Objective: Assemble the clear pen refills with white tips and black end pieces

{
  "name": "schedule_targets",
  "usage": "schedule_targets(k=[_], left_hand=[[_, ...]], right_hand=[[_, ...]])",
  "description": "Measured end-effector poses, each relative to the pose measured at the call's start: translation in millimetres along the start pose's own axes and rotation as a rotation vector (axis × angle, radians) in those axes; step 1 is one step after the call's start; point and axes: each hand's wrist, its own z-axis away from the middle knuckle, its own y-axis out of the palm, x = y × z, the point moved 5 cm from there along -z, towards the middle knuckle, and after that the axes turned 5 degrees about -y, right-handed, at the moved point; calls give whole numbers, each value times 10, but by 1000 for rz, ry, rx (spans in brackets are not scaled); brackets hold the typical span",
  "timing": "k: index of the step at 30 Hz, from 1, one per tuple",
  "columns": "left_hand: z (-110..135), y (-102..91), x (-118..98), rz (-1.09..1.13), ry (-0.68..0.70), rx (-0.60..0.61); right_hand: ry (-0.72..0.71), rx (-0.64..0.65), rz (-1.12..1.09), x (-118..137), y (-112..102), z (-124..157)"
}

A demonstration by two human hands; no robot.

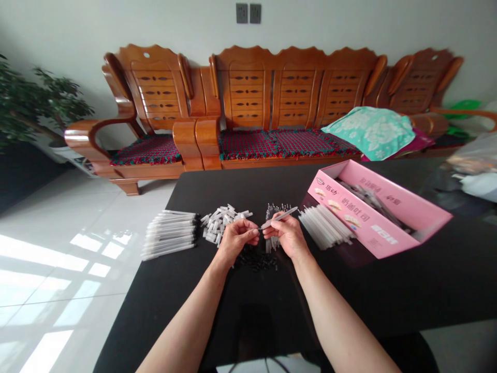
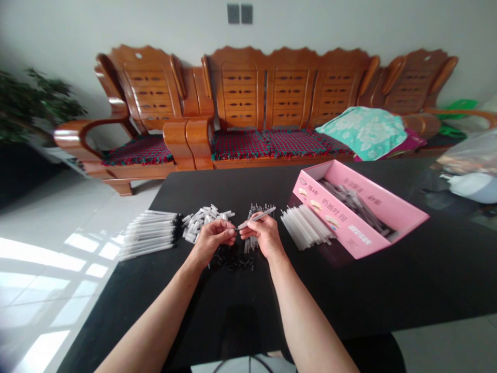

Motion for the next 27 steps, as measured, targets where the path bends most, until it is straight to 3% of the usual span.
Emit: schedule_targets(k=[10,27], left_hand=[[-13,10,15,-30,20,-27],[-3,25,-19,-142,172,-50]], right_hand=[[-2,14,42,3,17,2],[17,18,56,-20,0,-12]])
